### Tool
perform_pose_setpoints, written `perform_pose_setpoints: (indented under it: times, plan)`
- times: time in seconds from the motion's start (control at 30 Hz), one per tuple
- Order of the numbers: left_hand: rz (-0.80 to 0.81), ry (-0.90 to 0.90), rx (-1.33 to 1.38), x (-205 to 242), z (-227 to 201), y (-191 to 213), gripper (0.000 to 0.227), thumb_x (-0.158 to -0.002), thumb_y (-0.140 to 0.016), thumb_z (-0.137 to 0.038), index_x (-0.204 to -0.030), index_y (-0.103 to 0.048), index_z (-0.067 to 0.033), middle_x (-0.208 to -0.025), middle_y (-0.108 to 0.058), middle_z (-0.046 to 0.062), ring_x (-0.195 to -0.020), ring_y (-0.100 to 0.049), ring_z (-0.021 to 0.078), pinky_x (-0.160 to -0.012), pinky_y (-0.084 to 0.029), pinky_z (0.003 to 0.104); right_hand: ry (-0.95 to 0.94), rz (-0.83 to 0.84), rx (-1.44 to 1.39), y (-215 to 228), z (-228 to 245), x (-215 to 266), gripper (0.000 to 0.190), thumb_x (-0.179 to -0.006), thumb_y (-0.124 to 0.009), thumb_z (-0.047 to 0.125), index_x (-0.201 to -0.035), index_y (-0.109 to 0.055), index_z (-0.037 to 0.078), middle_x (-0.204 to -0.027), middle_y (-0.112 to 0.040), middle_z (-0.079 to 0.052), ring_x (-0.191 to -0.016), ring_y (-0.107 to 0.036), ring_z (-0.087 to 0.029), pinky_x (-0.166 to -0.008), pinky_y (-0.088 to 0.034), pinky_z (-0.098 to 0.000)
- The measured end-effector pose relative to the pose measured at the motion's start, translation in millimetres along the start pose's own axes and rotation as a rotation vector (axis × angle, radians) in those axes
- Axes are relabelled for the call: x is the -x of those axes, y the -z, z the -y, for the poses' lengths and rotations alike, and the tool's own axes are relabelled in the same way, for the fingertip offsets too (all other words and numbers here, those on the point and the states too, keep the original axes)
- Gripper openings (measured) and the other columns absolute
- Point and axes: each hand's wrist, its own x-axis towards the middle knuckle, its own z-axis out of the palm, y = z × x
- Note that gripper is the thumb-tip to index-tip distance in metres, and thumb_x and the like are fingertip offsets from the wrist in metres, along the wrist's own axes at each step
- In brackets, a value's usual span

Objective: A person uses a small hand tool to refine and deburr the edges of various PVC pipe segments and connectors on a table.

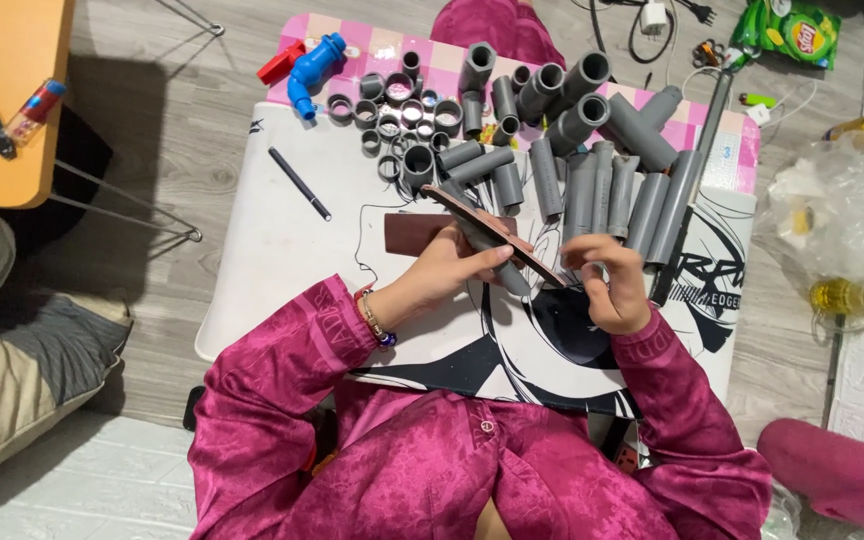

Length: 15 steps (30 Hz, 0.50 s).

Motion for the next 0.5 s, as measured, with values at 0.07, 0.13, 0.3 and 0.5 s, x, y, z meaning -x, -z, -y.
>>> perform_pose_setpoints:
  times: [0.07,0.13,0.3,0.5]
  plan:
    - [0.002,0.001,0.002,-2.2,6.7,3.5,0.035,-0.075,-0.066,-0.015,-0.099,-0.048,0.0019,-0.094,-0.059,0.018,-0.079,-0.062,0.021,-0.061,-0.056,0.03,0.01,0.01,0.001,-1.9,2.1,-1.7,0.011,-0.085,-0.039,0.005,-0.094,-0.041,-0.001,-0.087,-0.058,-0.022,-0.066,-0.055,-0.025,-0.055,-0.045,-0.0325]
    - [0.006,0.008,0.005,-2.4,7.7,2.4,0.035,-0.075,-0.067,-0.014,-0.1,-0.047,0.002,-0.094,-0.059,0.02,-0.081,-0.062,0.0233,-0.061,-0.056,0.032,0.015,0.015,0.004,0.0,0.9,-0.4,0.015,-0.084,-0.04,0.007,-0.094,-0.044,-0.004,-0.085,-0.058,-0.022,-0.065,-0.055,-0.026,-0.055,-0.045,-0.0334]
    - [-0.005,0.005,-0.044,1.8,0.9,-5.7,0.035,-0.075,-0.066,-0.018,-0.098,-0.047,0.0004,-0.092,-0.059,0.016,-0.076,-0.06,0.0172,-0.06,-0.056,0.026,0.107,-0.071,0.293,9.4,5.5,-6.5,0.012,-0.079,-0.04,-0.01,-0.079,-0.047,0.0,-0.074,-0.059,-0.016,-0.052,-0.049,-0.023,-0.048,-0.043,-0.0292]
    - [-0.05,0.071,-0.157,-0.7,-0.3,0.4,0.043,-0.073,-0.068,-0.024,-0.102,-0.048,0.0007,-0.092,-0.057,0.018,-0.075,-0.061,0.0235,-0.059,-0.056,0.034,0.015,-0.189,0.6,59.3,37.8,-10.1,0.017,-0.074,-0.045,-0.016,-0.074,-0.056,-0.002,-0.081,-0.059,-0.022,-0.067,-0.053,-0.036,-0.061,-0.044,-0.042]
